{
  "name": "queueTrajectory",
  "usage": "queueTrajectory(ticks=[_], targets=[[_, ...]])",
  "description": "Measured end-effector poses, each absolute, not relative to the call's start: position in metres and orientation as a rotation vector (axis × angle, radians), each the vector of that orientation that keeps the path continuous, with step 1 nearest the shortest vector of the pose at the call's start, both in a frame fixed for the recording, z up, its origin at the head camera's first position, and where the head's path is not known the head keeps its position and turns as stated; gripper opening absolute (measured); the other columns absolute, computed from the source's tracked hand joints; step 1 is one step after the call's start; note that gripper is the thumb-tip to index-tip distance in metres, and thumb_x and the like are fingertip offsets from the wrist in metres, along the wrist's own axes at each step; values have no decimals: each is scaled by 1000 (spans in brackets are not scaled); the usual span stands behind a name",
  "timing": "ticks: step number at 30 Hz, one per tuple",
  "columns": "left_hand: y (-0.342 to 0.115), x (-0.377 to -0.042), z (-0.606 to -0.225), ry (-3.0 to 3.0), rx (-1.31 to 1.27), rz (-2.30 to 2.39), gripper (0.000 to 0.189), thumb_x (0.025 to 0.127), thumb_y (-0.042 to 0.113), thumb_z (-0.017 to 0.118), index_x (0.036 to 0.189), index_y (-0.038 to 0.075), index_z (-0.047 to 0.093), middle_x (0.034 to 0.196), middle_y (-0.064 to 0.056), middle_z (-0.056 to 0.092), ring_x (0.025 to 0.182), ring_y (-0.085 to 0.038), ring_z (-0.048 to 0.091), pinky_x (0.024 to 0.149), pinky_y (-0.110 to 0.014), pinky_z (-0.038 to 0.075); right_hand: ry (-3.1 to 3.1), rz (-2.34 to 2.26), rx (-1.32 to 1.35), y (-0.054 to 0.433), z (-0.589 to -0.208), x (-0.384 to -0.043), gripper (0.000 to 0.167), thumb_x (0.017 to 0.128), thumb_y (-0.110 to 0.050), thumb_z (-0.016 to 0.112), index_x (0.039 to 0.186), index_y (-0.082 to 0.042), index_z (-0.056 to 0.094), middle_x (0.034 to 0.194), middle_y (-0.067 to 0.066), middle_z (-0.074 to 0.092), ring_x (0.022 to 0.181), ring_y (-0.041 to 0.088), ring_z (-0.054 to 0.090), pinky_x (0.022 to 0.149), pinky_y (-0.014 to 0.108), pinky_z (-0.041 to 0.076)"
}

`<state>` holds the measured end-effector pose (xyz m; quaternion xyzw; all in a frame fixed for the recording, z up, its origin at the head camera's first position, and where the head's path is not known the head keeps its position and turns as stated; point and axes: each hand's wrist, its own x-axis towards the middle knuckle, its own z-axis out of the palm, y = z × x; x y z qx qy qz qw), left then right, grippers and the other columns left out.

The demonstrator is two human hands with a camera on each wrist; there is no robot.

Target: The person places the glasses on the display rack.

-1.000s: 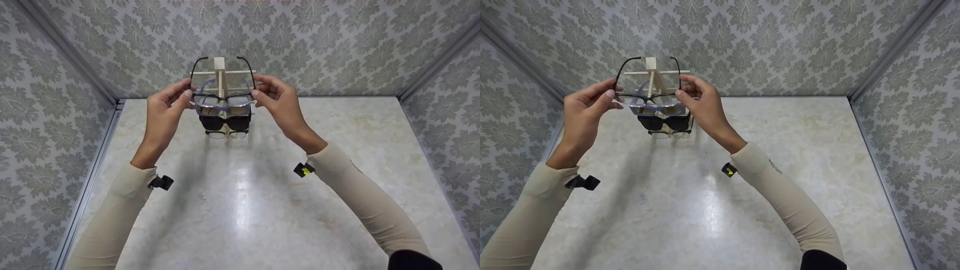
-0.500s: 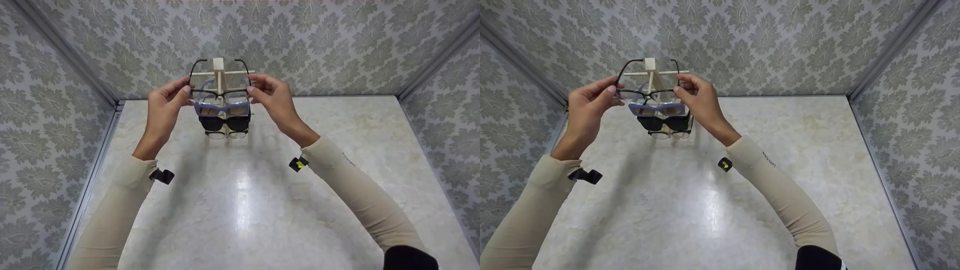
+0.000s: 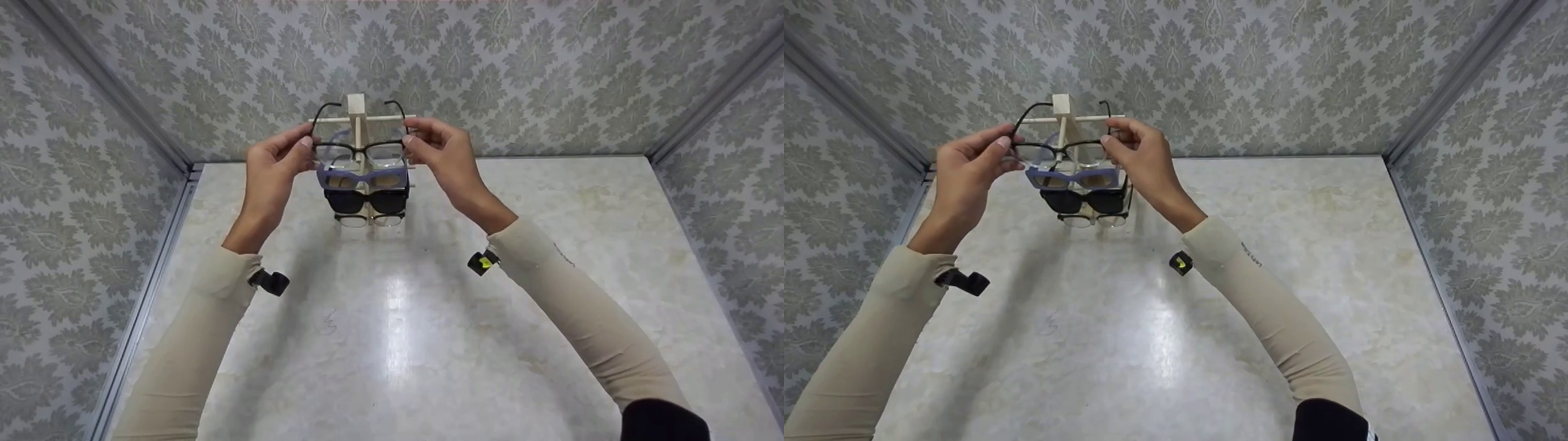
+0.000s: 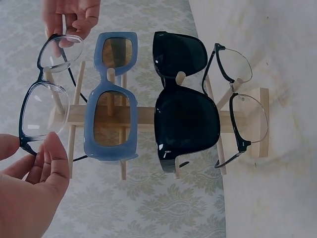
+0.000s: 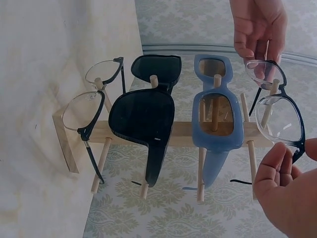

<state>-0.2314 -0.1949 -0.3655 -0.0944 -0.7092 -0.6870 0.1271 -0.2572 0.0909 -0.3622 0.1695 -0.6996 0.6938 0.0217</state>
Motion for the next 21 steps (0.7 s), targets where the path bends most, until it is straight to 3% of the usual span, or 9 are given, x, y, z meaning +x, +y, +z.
queueTrajectory(ticks=[8,15,21], targets=[[-195,-234,-369,-2065,-257,-2027,39,113,10,63,147,-9,64,130,-26,71,102,-22,71,89,-31,65,-2153,2153,526,90,-367,-260,33,109,-6,68,141,6,70,101,9,72,93,22,72,87,34,65],[-195,-234,-369,-2033,-252,-2062,37,112,9,64,144,-9,66,122,-20,73,108,-40,68,88,-31,66,-2133,2207,502,89,-366,-260,34,109,-5,68,141,8,68,102,8,73,94,22,72,87,35,65],[-197,-233,-372,-2041,-237,-2051,42,115,17,60,149,-9,62,119,-19,71,101,-28,71,88,-31,66,-2139,2206,528,95,-371,-260,39,111,-11,67,148,2,65,108,13,73,100,29,73,90,39,65]])
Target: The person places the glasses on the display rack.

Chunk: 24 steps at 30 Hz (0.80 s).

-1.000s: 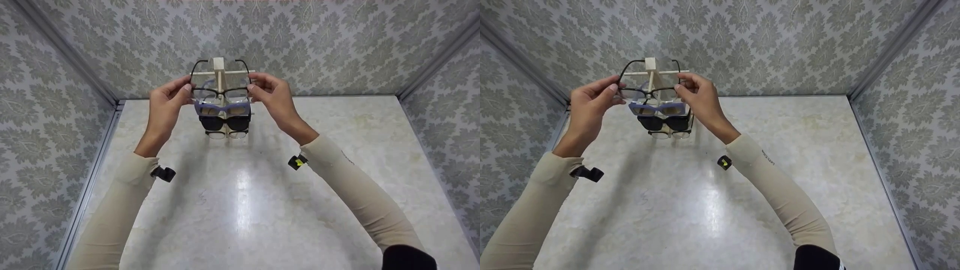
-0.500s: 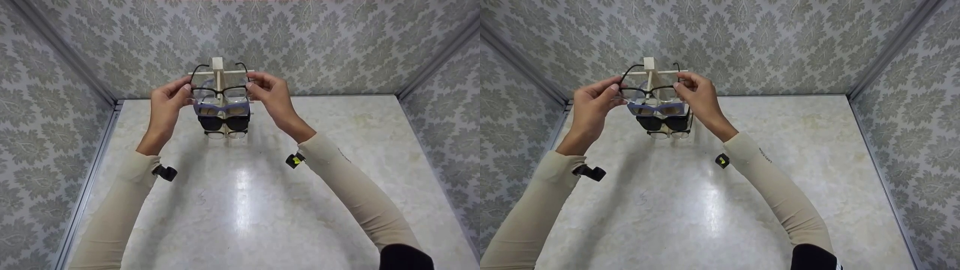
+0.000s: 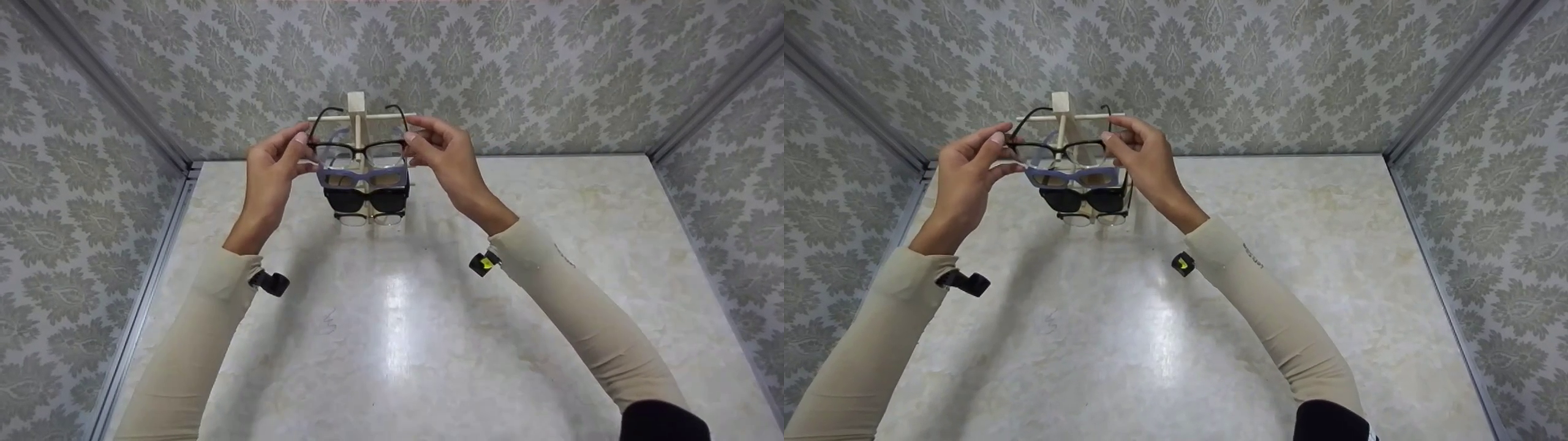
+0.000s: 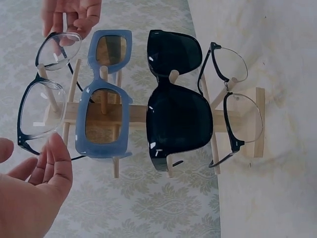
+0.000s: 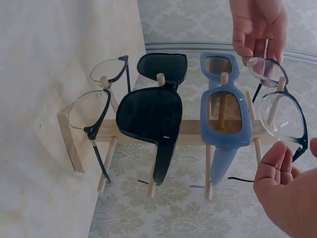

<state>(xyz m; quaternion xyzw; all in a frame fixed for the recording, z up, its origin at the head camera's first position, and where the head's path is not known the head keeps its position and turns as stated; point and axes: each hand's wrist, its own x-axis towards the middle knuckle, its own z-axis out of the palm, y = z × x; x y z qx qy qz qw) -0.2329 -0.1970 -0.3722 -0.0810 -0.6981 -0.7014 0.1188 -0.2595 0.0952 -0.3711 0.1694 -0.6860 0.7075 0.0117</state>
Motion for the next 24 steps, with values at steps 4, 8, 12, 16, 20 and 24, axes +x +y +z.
queueTrajectory(ticks=[4,8,12,16,20,24], targets=[[-203,-227,-378,-2061,-211,-2015,42,117,20,57,150,-6,62,118,-14,71,98,-22,72,87,-31,66,-2118,2242,500,107,-380,-255,38,113,-13,65,149,0,65,117,21,74,103,31,73,92,42,64],[-212,-219,-386,-2071,-168,-2000,40,117,20,57,148,-4,64,124,-21,73,97,-23,72,85,-31,66,-2136,2226,452,122,-392,-250,36,112,-12,65,145,2,66,120,22,74,101,26,74,91,40,65],[-216,-210,-395,-2117,-137,-1986,42,117,22,57,148,-4,63,126,-24,71,97,-23,72,86,-30,66,-2189,2160,430,136,-404,-245,35,112,-12,66,143,3,68,117,17,76,101,25,74,89,36,65],[-216,-204,-404,-2167,-135,-1960,42,117,22,57,148,-4,63,124,-17,72,98,-23,71,86,-30,65,-2252,2081,445,147,-414,-238,35,111,-14,68,143,2,68,117,14,75,102,25,74,87,33,65],[-213,-197,-414,-2196,-147,-1946,41,116,22,59,148,-3,64,123,-15,73,98,-25,72,86,-31,65,-2300,2023,472,160,-423,-232,37,110,-16,70,143,1,68,121,19,73,103,24,73,88,33,64],[-209,-188,-421,-2241,-173,-1924,41,116,21,61,149,-3,64,124,-16,73,99,-28,72,86,-31,65,-2326,1995,478,173,-431,-226,37,110,-16,71,142,1,68,123,21,72,104,26,73,88,32,64]])
